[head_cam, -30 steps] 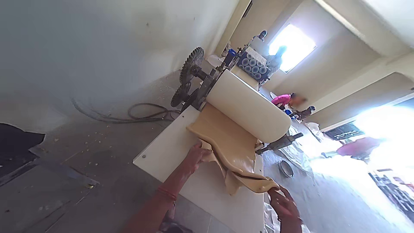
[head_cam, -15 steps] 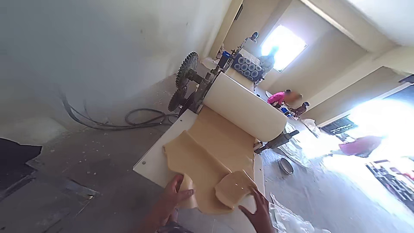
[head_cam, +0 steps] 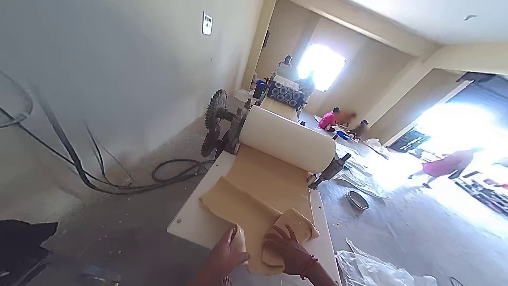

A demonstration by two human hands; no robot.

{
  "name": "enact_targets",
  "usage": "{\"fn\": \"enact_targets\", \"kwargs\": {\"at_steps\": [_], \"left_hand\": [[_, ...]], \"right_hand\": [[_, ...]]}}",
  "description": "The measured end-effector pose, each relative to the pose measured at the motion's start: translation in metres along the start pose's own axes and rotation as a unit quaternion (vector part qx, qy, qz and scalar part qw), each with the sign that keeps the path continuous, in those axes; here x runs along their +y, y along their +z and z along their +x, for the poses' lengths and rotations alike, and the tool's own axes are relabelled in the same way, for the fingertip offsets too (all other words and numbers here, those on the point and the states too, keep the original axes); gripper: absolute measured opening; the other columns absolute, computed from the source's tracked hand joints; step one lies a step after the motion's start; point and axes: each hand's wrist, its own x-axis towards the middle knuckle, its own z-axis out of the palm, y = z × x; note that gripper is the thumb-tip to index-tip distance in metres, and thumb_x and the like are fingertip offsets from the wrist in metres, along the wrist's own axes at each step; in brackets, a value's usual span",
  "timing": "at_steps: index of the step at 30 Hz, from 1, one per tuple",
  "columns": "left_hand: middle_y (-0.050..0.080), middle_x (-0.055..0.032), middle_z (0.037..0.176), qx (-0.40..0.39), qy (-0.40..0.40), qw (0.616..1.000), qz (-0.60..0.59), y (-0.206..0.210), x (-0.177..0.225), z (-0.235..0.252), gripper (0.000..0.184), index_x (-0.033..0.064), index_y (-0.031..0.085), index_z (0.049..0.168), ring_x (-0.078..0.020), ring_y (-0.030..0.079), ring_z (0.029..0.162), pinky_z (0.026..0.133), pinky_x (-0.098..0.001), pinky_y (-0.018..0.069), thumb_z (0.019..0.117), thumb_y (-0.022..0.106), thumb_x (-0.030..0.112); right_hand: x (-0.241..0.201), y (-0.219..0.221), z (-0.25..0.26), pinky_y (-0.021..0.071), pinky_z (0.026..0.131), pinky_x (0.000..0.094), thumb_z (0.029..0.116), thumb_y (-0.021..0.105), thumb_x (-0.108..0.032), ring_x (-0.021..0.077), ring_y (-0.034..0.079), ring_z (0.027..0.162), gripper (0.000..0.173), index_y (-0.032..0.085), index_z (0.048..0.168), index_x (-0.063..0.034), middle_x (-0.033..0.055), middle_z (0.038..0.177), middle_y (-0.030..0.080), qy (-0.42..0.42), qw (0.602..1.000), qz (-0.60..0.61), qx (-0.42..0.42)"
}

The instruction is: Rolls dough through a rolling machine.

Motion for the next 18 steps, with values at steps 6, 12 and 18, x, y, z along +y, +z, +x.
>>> {"fn": "enact_targets", "kwargs": {"at_steps": [6,12,18], "left_hand": [[0.057,-0.0214,0.143,0.054,0.069,0.977,0.195,-0.006,-0.022,0.025,0.090,-0.0008,0.046,0.149,-0.0359,0.053,0.136,0.115,-0.0502,0.0407,0.0818,0.081,0.049],[0.049,-0.0163,0.154,0.084,0.269,0.858,0.430,-0.025,-0.048,0.056,0.104,0.0155,0.055,0.147,-0.0426,0.038,0.147,0.115,-0.0774,0.0141,0.0755,0.049,0.091],[0.060,-0.0179,0.140,-0.029,0.223,0.847,0.482,-0.036,-0.056,0.060,0.113,0.0153,0.047,0.153,-0.0394,0.049,0.137,0.118,-0.0736,0.0059,0.0699,0.056,0.091]], "right_hand": [[-0.018,-0.013,0.024,0.0093,0.117,0.0766,0.0547,0.094,-0.003,0.0448,0.029,0.149,0.098,0.054,0.144,-0.0076,0.0228,0.152,0.045,-0.054,0.986,-0.108,-0.113],[-0.008,-0.032,0.042,0.0254,0.112,0.0745,0.0555,0.099,-0.037,0.0516,0.046,0.132,0.108,0.049,0.144,-0.0037,0.0278,0.143,0.049,-0.034,0.972,-0.147,-0.181],[0.012,-0.059,0.054,0.0209,0.115,0.0734,0.0754,0.089,-0.025,0.0470,0.047,0.135,0.068,0.062,0.133,-0.0018,0.0241,0.140,0.056,0.049,0.947,-0.204,-0.243]]}}
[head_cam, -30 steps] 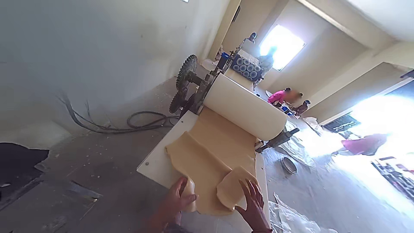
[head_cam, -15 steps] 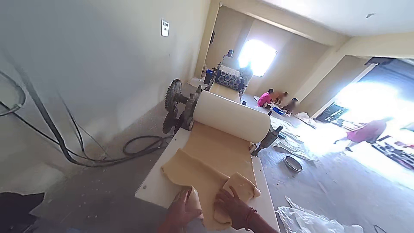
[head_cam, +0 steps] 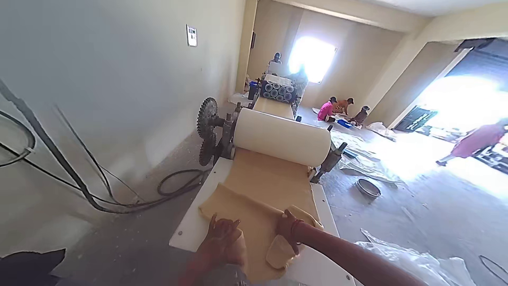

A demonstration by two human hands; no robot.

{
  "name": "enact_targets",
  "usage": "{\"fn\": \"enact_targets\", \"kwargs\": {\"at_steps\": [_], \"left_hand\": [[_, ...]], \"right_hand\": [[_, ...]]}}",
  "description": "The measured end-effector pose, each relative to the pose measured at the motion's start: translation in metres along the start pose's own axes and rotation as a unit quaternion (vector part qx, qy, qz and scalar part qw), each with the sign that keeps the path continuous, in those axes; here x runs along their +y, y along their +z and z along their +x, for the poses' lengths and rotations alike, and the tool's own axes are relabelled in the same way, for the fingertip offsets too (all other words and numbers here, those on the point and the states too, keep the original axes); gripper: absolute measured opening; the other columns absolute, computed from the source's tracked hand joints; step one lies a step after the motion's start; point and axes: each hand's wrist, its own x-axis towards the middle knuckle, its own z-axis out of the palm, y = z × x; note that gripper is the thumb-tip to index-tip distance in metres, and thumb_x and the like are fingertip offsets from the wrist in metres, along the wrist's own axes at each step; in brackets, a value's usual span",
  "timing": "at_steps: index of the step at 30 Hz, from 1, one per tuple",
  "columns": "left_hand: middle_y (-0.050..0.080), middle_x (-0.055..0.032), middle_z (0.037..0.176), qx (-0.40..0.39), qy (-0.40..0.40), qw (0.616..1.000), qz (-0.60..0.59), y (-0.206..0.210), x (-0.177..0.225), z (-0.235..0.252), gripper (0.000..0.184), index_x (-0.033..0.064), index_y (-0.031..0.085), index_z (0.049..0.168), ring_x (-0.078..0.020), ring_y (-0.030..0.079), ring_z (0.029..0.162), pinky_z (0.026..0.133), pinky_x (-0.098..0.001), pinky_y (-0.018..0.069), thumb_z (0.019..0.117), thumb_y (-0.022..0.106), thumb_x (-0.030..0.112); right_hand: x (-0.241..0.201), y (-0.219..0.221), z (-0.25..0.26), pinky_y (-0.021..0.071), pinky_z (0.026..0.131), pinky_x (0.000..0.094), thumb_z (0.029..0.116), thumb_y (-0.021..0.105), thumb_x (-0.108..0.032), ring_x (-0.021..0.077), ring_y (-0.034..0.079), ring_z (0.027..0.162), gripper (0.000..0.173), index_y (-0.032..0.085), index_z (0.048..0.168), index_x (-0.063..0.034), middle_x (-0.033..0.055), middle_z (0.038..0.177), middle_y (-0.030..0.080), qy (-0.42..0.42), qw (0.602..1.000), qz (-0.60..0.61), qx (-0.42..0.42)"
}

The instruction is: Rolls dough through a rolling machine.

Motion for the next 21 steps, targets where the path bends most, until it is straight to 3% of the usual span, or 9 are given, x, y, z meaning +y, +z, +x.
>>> {"fn": "enact_targets", "kwargs": {"at_steps": [2,4,7,9,13,17,21], "left_hand": [[0.064,-0.0179,0.132,-0.009,-0.002,1.000,0.014,0.001,-0.003,-0.004,0.119,0.0150,0.048,0.153,-0.0397,0.055,0.128,0.118,-0.0707,0.0149,0.0643,0.058,0.094],[0.063,-0.0192,0.130,-0.043,-0.014,0.999,0.009,-0.004,-0.003,-0.008,0.117,0.0151,0.054,0.147,-0.0418,0.055,0.123,0.114,-0.0686,0.0222,0.0600,0.063,0.093],[0.066,-0.0200,0.122,-0.057,-0.017,0.998,0.010,-0.010,-0.001,-0.012,0.106,0.0083,0.066,0.129,-0.0429,0.058,0.117,0.106,-0.0685,0.0321,0.0586,0.071,0.087],[0.072,-0.0155,0.106,0.016,0.027,0.998,0.049,0.000,-0.005,-0.013,0.096,0.0058,0.073,0.104,-0.0398,0.065,0.102,0.092,-0.0653,0.0431,0.0575,0.066,0.089],[0.074,-0.0140,0.096,0.042,0.015,0.998,0.035,0.008,-0.007,-0.006,0.095,0.0035,0.075,0.099,-0.0362,0.068,0.094,0.091,-0.0605,0.0448,0.0612,0.063,0.090],[0.074,-0.0118,0.084,0.090,0.023,0.996,0.012,0.014,-0.005,0.000,0.087,0.0041,0.074,0.085,-0.0325,0.068,0.084,0.087,-0.0554,0.0459,0.0651,0.063,0.088],[0.074,-0.0107,0.081,0.108,0.020,0.994,-0.015,0.016,0.001,-0.002,0.084,0.0046,0.075,0.084,-0.0299,0.067,0.079,0.086,-0.0517,0.0454,0.0682,0.063,0.086]], "right_hand": [[0.017,0.008,0.003,0.0167,0.117,0.0730,0.0776,0.084,-0.013,0.0452,0.054,0.127,0.042,0.072,0.117,-0.0017,0.0216,0.125,0.066,-0.012,0.997,0.005,0.081],[0.028,0.018,0.001,0.0174,0.117,0.0703,0.0840,0.082,-0.019,0.0432,0.058,0.121,0.034,0.073,0.112,-0.0032,0.0195,0.118,0.069,-0.030,0.990,0.032,0.134],[0.020,0.040,-0.021,0.0327,0.109,0.0630,0.0972,0.066,-0.040,0.0418,0.064,0.109,0.041,0.073,0.101,0.0001,0.0212,0.103,0.071,-0.004,0.973,0.066,0.222],[0.012,0.061,-0.045,0.0439,0.099,0.0593,0.0979,0.064,-0.044,0.0402,0.069,0.095,0.047,0.072,0.088,0.0014,0.0208,0.089,0.072,0.020,0.944,0.080,0.320],[-0.012,0.102,-0.103,0.0533,0.086,0.0558,0.0922,0.072,-0.042,0.0347,0.073,0.081,0.044,0.071,0.076,-0.0013,0.0161,0.076,0.072,0.134,0.885,0.167,0.414],[-0.038,0.156,-0.133,0.0521,0.075,0.0652,0.0932,0.072,-0.036,0.0440,0.071,0.079,0.040,0.072,0.081,0.0021,0.0211,0.076,0.070,0.244,0.836,0.297,0.392],[-0.060,0.222,-0.109,0.0514,0.077,0.0658,0.0937,0.067,-0.017,0.0420,0.072,0.083,0.021,0.074,0.088,0.0014,0.0204,0.085,0.073,0.284,0.784,0.347,0.430]]}}
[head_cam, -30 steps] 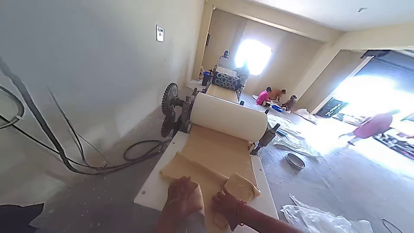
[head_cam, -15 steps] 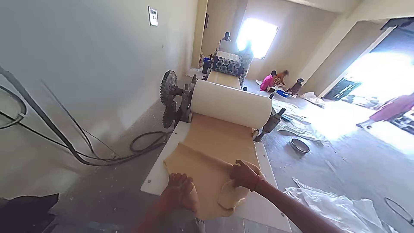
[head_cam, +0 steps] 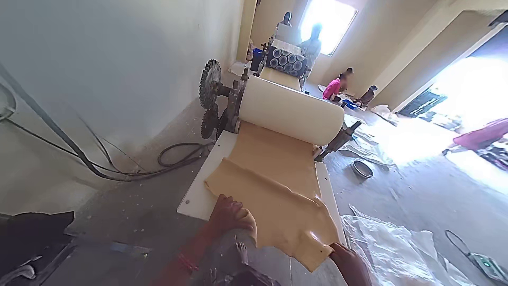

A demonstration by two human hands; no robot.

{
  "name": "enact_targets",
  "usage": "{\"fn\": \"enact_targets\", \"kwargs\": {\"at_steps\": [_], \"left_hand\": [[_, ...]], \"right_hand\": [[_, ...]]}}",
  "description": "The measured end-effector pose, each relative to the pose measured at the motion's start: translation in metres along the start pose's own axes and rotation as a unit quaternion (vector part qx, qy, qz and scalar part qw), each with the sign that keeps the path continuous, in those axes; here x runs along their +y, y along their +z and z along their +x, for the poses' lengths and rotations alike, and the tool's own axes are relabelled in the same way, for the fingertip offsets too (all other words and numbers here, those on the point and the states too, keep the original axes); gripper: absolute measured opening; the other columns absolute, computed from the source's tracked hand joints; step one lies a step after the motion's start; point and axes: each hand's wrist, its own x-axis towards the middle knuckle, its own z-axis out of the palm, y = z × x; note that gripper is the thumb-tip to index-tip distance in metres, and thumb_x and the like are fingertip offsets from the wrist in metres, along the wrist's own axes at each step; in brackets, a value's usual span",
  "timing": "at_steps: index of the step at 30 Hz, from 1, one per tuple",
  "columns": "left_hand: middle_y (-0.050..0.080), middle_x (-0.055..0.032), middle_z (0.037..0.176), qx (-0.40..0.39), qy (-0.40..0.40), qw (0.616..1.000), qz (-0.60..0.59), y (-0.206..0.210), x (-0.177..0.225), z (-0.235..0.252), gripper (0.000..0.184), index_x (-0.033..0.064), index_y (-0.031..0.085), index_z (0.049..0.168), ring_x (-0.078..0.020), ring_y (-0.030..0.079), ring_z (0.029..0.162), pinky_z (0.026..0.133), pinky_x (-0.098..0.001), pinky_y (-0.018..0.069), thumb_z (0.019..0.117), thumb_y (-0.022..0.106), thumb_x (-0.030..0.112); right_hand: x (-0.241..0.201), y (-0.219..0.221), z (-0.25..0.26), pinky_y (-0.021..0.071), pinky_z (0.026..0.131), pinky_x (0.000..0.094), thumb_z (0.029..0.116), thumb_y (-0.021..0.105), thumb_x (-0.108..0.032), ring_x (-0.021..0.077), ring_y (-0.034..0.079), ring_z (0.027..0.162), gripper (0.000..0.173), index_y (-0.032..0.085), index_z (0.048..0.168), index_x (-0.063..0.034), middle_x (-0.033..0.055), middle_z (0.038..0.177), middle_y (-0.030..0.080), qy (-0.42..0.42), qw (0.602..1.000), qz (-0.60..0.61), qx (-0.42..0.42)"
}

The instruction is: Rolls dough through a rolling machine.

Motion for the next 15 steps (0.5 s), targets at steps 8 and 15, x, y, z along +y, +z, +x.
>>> {"fn": "enact_targets", "kwargs": {"at_steps": [8,15], "left_hand": [[0.074,-0.0106,0.080,-0.023,0.017,0.999,-0.039,-0.023,0.036,-0.018,0.070,0.0042,0.076,0.084,-0.0309,0.068,0.078,0.083,-0.0520,0.0482,0.0761,0.069,0.073],[0.076,-0.0147,0.086,-0.077,-0.061,0.993,-0.065,-0.018,0.032,-0.024,0.076,0.0002,0.078,0.094,-0.0330,0.071,0.083,0.087,-0.0531,0.0503,0.0777,0.068,0.074]], "right_hand": [[0.010,-0.016,0.009,0.0523,0.066,0.0650,0.0935,0.060,-0.022,0.0434,0.071,0.080,0.028,0.074,0.086,0.0007,0.0197,0.084,0.072,-0.020,0.996,-0.035,0.076],[-0.005,-0.038,0.040,0.0506,0.072,0.0671,0.0964,0.062,-0.022,0.0456,0.070,0.087,0.029,0.074,0.088,0.0033,0.0224,0.087,0.072,-0.001,0.999,-0.006,0.039]]}}
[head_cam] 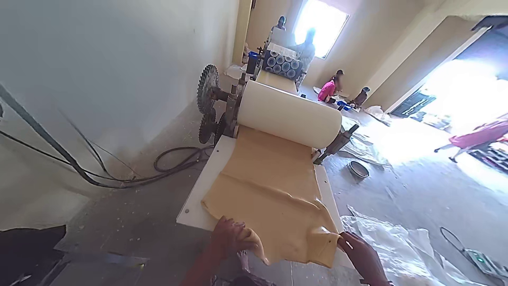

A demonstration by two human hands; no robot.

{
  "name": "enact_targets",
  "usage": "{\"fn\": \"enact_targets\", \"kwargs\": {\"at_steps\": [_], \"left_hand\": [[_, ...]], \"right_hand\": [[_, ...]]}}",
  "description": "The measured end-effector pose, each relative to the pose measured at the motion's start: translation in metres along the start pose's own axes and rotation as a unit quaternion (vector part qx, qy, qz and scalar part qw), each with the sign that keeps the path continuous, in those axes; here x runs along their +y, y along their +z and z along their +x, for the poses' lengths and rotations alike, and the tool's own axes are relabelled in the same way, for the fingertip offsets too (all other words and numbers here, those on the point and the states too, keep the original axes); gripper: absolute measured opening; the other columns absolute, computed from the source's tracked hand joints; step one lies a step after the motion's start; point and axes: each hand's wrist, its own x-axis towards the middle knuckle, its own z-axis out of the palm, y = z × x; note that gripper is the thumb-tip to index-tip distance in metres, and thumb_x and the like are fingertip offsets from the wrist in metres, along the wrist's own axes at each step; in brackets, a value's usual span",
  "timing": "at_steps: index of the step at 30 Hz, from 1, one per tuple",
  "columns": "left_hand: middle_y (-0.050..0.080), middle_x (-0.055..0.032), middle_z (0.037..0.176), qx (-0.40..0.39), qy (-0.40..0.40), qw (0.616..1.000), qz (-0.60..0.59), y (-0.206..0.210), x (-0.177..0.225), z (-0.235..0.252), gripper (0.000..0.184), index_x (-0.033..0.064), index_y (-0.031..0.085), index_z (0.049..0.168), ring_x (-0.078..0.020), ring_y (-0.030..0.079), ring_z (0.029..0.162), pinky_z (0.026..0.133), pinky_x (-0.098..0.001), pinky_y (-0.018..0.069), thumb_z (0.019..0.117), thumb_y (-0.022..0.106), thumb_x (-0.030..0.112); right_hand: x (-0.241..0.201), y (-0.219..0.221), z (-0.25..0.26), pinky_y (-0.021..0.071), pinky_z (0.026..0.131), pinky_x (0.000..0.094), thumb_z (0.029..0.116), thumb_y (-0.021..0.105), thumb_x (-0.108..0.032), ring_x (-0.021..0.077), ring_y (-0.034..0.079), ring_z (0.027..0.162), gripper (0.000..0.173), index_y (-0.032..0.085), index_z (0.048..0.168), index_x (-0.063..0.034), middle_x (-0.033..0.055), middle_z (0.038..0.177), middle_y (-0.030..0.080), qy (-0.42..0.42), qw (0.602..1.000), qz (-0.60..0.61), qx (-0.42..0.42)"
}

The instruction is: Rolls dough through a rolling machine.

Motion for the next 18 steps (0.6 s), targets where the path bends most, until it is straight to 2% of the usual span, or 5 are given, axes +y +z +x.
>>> {"fn": "enact_targets", "kwargs": {"at_steps": [6,9,12,16,18], "left_hand": [[0.070,-0.0103,0.068,0.108,0.047,0.993,-0.024,-0.039,0.038,0.024,0.063,0.0037,0.073,0.077,-0.0288,0.070,0.066,0.067,-0.0508,0.0554,0.0794,0.069,0.066],[0.075,-0.0176,0.085,0.096,0.004,0.994,-0.050,-0.074,0.034,0.067,0.063,-0.0003,0.076,0.094,-0.0375,0.073,0.084,0.079,-0.0581,0.0556,0.0829,0.072,0.062],[0.072,-0.0256,0.106,0.067,-0.123,0.987,-0.074,-0.085,-0.010,0.130,0.068,-0.0030,0.071,0.119,-0.0433,0.068,0.106,0.094,-0.0617,0.0495,0.0910,0.067,0.059],[0.056,-0.0268,0.141,-0.065,-0.199,0.978,0.001,-0.043,-0.059,0.171,0.064,0.0063,0.052,0.147,-0.0435,0.053,0.132,0.110,-0.0595,0.0413,0.1013,0.057,0.050],[0.056,-0.0275,0.138,-0.050,-0.174,0.983,0.011,-0.019,-0.068,0.161,0.059,0.0107,0.053,0.148,-0.0450,0.053,0.130,0.110,-0.0579,0.0416,0.1016,0.056,0.047]], "right_hand": [[-0.020,-0.030,0.030,0.0487,0.060,0.0668,0.0980,0.058,-0.029,0.0464,0.069,0.071,0.038,0.071,0.086,0.0045,0.0230,0.075,0.068,-0.009,0.999,-0.026,0.027],[-0.024,-0.041,0.068,0.0478,0.066,0.0707,0.1027,0.054,-0.028,0.0514,0.069,0.079,0.038,0.071,0.093,0.0044,0.0274,0.079,0.069,0.053,0.997,-0.033,0.041],[-0.012,-0.030,0.108,0.0469,0.078,0.0705,0.1075,0.049,-0.037,0.0517,0.068,0.095,0.045,0.070,0.104,0.0019,0.0290,0.093,0.070,0.153,0.988,-0.018,0.005],[-0.016,0.005,0.139,0.0470,0.092,0.0705,0.1068,0.052,-0.036,0.0487,0.064,0.115,0.038,0.068,0.124,-0.0059,0.0265,0.119,0.069,0.217,0.973,-0.019,-0.077],[-0.029,0.028,0.139,0.0450,0.100,0.0676,0.1035,0.056,-0.027,0.0430,0.059,0.126,0.035,0.066,0.135,-0.0173,0.0189,0.133,0.065,0.202,0.972,-0.053,-0.111]]}}
